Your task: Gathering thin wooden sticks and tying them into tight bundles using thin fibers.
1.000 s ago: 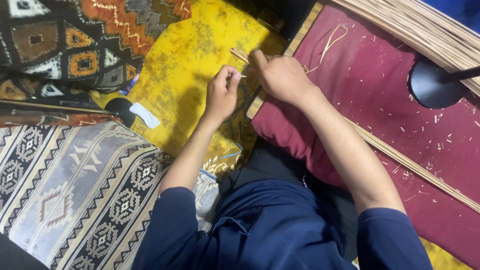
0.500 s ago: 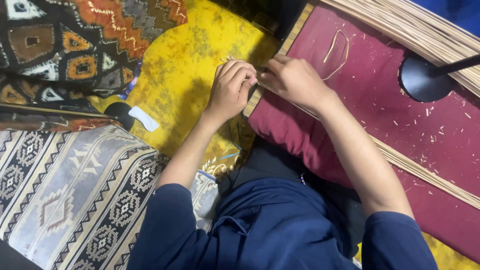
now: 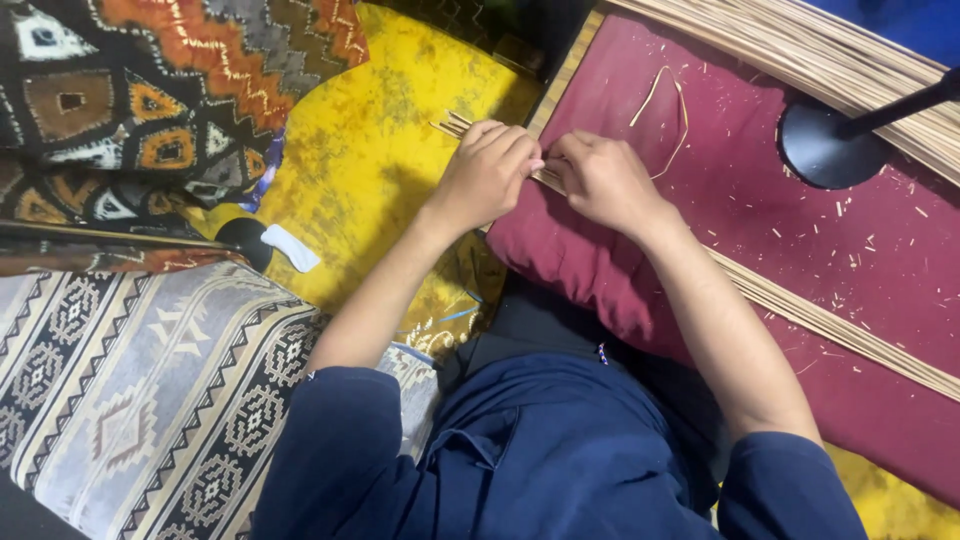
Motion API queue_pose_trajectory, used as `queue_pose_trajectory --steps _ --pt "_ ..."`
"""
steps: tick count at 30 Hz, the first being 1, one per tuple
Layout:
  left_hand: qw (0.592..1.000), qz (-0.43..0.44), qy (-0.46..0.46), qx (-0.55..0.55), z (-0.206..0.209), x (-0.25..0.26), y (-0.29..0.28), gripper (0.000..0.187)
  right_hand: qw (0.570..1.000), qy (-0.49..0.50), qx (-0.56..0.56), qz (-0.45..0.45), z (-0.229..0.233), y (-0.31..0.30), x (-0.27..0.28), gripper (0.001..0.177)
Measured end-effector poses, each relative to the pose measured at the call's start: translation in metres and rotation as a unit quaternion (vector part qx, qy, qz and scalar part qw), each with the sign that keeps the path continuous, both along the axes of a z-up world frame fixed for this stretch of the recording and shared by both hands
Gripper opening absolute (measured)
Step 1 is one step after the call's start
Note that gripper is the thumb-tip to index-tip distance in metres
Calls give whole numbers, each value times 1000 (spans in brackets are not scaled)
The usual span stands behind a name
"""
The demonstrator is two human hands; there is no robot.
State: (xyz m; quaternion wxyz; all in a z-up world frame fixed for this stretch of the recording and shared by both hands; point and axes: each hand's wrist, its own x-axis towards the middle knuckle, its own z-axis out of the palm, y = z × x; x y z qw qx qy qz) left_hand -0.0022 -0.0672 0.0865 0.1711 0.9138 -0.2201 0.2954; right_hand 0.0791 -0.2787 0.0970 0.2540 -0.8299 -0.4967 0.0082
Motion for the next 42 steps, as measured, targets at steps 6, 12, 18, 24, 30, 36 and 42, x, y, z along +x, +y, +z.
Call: queue_pose_trajectory --steps 6,12,18,24,30,36,42 --pt "997 19 -24 69 -7 5 -10 13 1000 -13 27 0 13 -12 0 9" --pt "995 -8 -59 75 -45 19 -1 17 1000 -19 -15 8 44 -39 -19 20" --pt "991 4 -117 70 -50 15 9 29 978 -152 -143 -6 61 -79 -58 47" --pt "986 11 -140 85 -1 -2 9 32 923 -342 -174 -29 54 -88 -64 10" --pt "989 8 -113 97 -25 -28 35 31 930 -349 -113 -16 55 -78 -74 5" --pt "981 43 -142 128 -6 -47 46 27 920 -387 -59 -31 51 -79 -87 13" --pt "985 103 -123 68 -52 -60 107 28 915 -384 -49 -114 87 -118 -99 14"
